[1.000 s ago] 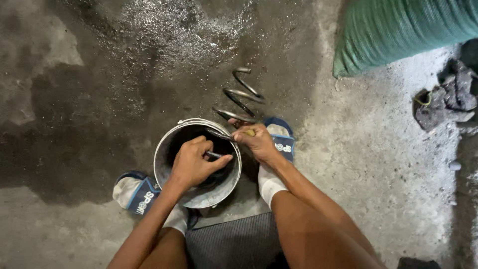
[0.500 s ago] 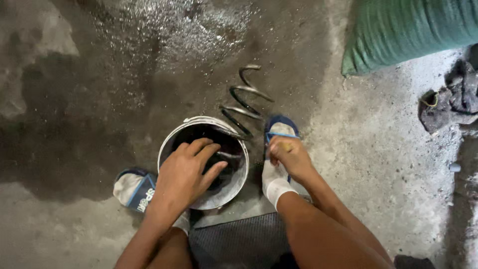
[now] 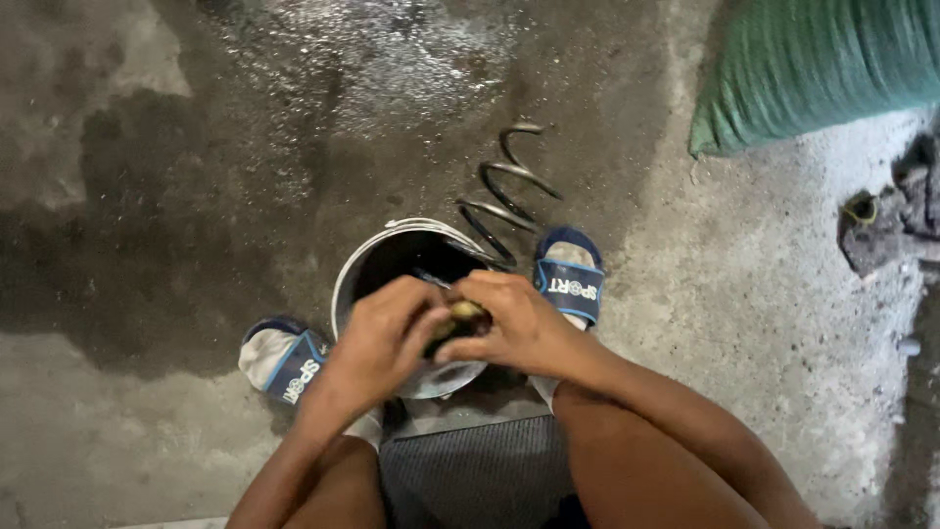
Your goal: The person sits on the floor and scrubs a metal coil spring with a sponge, dipping it repeatedly into a bucket of dark liquid. They rotate the spring to scrub different sections and continue working the coil along its length.
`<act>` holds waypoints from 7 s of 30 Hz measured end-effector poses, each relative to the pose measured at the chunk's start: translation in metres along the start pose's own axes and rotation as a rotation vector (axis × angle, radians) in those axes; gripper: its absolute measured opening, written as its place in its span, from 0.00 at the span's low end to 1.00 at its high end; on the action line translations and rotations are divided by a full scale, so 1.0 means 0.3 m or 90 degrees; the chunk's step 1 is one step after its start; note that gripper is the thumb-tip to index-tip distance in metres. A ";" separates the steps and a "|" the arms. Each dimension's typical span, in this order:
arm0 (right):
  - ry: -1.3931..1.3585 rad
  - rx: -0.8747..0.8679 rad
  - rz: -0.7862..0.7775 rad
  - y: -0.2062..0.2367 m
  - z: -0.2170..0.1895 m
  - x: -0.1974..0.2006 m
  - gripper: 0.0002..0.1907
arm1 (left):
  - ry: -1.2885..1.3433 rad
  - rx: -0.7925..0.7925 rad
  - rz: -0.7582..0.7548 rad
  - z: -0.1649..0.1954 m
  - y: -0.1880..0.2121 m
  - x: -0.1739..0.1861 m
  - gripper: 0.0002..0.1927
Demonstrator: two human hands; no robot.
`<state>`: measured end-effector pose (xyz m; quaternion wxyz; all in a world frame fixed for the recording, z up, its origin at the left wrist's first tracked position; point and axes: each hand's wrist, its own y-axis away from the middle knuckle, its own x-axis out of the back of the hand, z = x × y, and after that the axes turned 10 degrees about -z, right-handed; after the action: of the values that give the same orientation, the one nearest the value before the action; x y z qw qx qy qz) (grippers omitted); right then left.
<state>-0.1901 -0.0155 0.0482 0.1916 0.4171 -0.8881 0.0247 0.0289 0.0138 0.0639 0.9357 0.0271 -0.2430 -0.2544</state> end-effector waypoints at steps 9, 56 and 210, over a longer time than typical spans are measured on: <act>0.281 0.090 -0.274 -0.341 0.051 -0.086 0.15 | 0.009 0.108 0.418 -0.054 0.138 0.134 0.12; -0.102 -0.326 -0.055 0.197 0.381 0.215 0.15 | 0.115 0.046 0.210 -0.188 0.171 -0.040 0.07; -0.632 -0.171 0.140 0.206 0.658 -0.080 0.17 | -0.465 0.086 0.189 -0.043 -0.197 -0.517 0.43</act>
<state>-0.2856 0.0022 -0.1361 -0.2040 0.2546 -0.9060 -0.2697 -0.1089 0.0373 -0.0262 0.8104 -0.0390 -0.5773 -0.0924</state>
